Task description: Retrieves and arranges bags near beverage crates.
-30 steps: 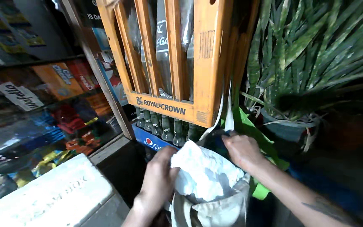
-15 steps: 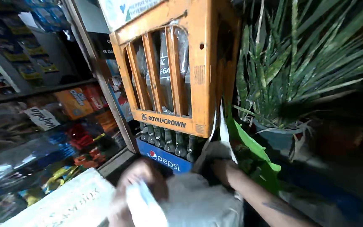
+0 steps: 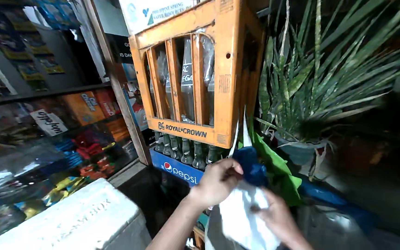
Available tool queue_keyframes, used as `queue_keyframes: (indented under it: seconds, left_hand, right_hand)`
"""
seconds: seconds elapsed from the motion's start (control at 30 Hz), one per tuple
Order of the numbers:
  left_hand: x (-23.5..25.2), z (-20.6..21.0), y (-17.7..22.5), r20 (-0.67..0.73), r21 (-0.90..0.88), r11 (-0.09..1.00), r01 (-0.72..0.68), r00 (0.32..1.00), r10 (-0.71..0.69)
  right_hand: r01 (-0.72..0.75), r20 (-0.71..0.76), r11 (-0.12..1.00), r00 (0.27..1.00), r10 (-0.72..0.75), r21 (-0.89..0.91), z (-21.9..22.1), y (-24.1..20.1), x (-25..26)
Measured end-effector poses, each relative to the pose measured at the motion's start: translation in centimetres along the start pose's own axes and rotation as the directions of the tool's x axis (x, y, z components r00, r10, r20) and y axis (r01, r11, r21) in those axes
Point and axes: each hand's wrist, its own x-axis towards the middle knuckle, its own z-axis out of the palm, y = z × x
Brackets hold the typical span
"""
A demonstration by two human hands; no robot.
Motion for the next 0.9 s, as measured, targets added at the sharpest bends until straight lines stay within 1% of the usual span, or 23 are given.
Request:
queue_keyframes:
  seconds: [0.03,0.07,0.1,0.13,0.17,0.2,0.23,0.27,0.3,0.33,0.37,0.43,0.47,0.5,0.57,0.6,0.67,0.7,0.73,0.77,0.8,0.83,0.9]
  left_hand:
    - [1.3,0.9,-0.8,0.039,0.106,0.992,0.066,0.997,-0.071]
    - [2.1,1.6,-1.5,0.112,0.234,0.965,0.119,0.982,-0.149]
    - [2.4,2.1,-2.0,0.194,0.379,0.911,0.161,0.949,-0.248]
    - [2.3,2.4,-2.4,0.265,0.529,0.832,0.166,0.899,-0.348]
    - [1.9,2.9,-2.7,0.311,0.659,0.744,0.112,0.860,-0.404]
    - [1.3,3.5,-2.7,0.366,0.756,0.655,0.020,0.816,-0.447]
    - [0.7,4.0,-2.0,0.418,0.815,0.578,-0.052,0.743,-0.522]
    - [0.0,4.5,-1.1,0.454,0.846,0.521,-0.112,0.663,-0.595]
    - [-0.5,4.8,-0.1,0.481,0.861,0.478,-0.175,0.587,-0.652]
    - [-0.9,4.7,0.6,0.499,0.863,0.451,-0.227,0.524,-0.690]
    - [-1.0,4.4,0.9,0.496,0.868,0.426,-0.255,0.482,-0.722]
    - [-0.9,4.1,0.8,0.414,0.909,0.342,-0.237,0.438,-0.798]
    - [-0.4,4.3,0.5,0.351,0.936,0.307,-0.170,0.431,-0.831]
    - [0.3,4.8,0.1,0.291,0.953,0.297,-0.053,0.430,-0.855]
    - [1.7,6.3,-0.5,0.230,0.933,0.331,0.145,0.467,-0.854]
    - [2.2,7.2,-0.6,0.237,0.918,0.358,0.173,0.485,-0.842]
    - [3.9,8.4,-1.0,0.258,0.877,0.409,0.254,0.469,-0.845]
    - [4.5,8.5,-1.6,0.261,0.846,0.437,0.305,0.477,-0.839]
    - [4.6,8.2,-2.7,0.253,0.808,0.467,0.359,0.505,-0.825]
    - [4.6,7.8,-3.9,0.242,0.774,0.503,0.385,0.554,-0.797]
    - [4.6,7.1,-4.6,0.226,0.738,0.534,0.413,0.594,-0.772]
    - [4.7,6.3,-4.8,0.205,0.687,0.569,0.452,0.631,-0.748]
    - [5.5,5.2,-4.6,0.145,0.526,0.654,0.544,0.700,-0.699]
  right_hand:
    - [-0.028,-0.126,1.000,0.992,0.027,-0.006,-1.0,-0.1,1.4]
    - [-0.052,-0.219,0.998,0.975,0.044,-0.034,-1.8,-0.3,2.9]
    - [-0.080,-0.280,0.994,0.959,0.055,-0.079,-2.4,-0.4,4.3]
    - [-0.105,-0.320,0.985,0.946,0.057,-0.134,-2.7,-0.5,5.5]
    - [-0.111,-0.338,0.971,0.940,0.034,-0.213,-2.5,-0.4,6.7]
    - [-0.082,-0.328,0.945,0.944,-0.028,-0.317,-2.0,0.0,7.9]
    - [-0.019,-0.275,0.902,0.955,-0.112,-0.432,-1.4,0.8,8.9]
    - [0.048,-0.177,0.827,0.968,-0.176,-0.560,-0.6,2.0,9.8]
    - [0.109,-0.059,0.731,0.978,-0.200,-0.674,0.0,3.2,10.4]
    - [0.154,0.045,0.635,0.982,-0.185,-0.757,0.4,4.2,10.8]
    - [0.170,0.123,0.555,0.985,-0.121,-0.814,0.7,4.5,11.0]
    - [0.195,0.231,0.439,0.972,0.029,-0.877,1.3,3.9,11.0]
    - [0.199,0.263,0.411,0.959,0.104,-0.890,1.5,3.4,10.9]
    - [0.201,0.281,0.403,0.948,0.149,-0.893,1.8,3.0,10.9]
    - [0.194,0.299,0.434,0.936,0.187,-0.880,2.0,2.6,11.0]
    - [0.175,0.309,0.492,0.929,0.204,-0.853,1.8,2.2,11.0]
    - [0.082,0.356,0.655,0.886,0.298,-0.751,0.0,0.4,10.8]
    - [0.041,0.396,0.704,0.850,0.348,-0.709,-1.3,-0.4,10.2]
    - [0.037,0.434,0.732,0.826,0.361,-0.680,-2.5,-0.7,9.2]
    - [0.062,0.456,0.732,0.817,0.354,-0.678,-3.3,-0.6,8.2]
    - [0.106,0.461,0.706,0.822,0.334,-0.701,-3.4,0.0,7.2]
    - [0.152,0.455,0.665,0.835,0.310,-0.731,-3.0,0.9,6.4]
    - [0.210,0.447,0.574,0.840,0.308,-0.791,-1.2,2.0,6.1]
